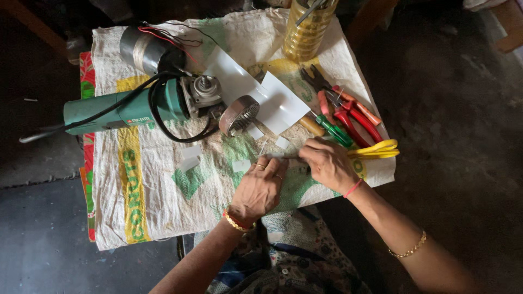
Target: The person assembles small electrical components on a work surface. They use a screwdriver to tighten screws on a motor housing, handle small white plastic pieces, and manipulate wires with pliers and scissors nearby.
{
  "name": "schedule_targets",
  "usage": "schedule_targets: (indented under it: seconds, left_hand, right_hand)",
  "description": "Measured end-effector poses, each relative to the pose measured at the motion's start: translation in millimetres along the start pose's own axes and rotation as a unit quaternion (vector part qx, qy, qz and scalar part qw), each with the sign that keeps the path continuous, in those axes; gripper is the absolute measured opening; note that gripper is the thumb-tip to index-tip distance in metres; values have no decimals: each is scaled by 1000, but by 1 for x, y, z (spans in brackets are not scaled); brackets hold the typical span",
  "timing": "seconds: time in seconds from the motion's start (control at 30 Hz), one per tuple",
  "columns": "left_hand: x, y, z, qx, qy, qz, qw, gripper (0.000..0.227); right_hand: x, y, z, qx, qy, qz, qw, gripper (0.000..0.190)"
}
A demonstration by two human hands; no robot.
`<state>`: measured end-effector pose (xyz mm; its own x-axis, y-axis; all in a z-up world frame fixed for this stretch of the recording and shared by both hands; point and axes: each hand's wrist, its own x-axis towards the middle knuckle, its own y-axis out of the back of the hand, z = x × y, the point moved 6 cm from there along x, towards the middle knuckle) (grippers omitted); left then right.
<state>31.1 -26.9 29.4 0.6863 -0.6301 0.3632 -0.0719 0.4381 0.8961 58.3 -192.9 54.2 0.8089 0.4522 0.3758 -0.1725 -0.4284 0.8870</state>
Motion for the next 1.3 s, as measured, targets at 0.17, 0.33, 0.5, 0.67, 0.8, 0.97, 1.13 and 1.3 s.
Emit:
schedule_targets:
  seconds: [0.17,0.33,0.5,0.67,0.8,0.97,1.13,1.3]
  left_hand:
    - [5,7,0,-12,12,-6,1000,52]
    - [4,7,-1,-56,18,-10,998,53]
    - [5,3,-2,-40,22,-19,999,47]
    - [6,0,-3,-18,12,-17,1000,61]
    - [6,-1,-3,-21,24,-24,999,59]
    - [7,12,-4,-60,25,13,998,54]
    - [4,14,-1,-51,13,36,998,52]
    - [1,6,-1,-42,12,15,999,55]
  right_hand:
    - [18,7,-10,15,30,-34,999,14]
    - [25,-1,-8,13,-1,-85,996,13]
    - [26,-3,-8,17,-27,-69,997,14]
    - [31,-12,-1,16,-70,-93,993,15]
    - [27,-6,-1,18,-32,-44,998,20]
    - [33,-2,14,130,-46,-86,987,14]
    - [32,-4,11,108,-9,-116,987,12]
    - [30,-2,-3,61,10,-75,995,14]
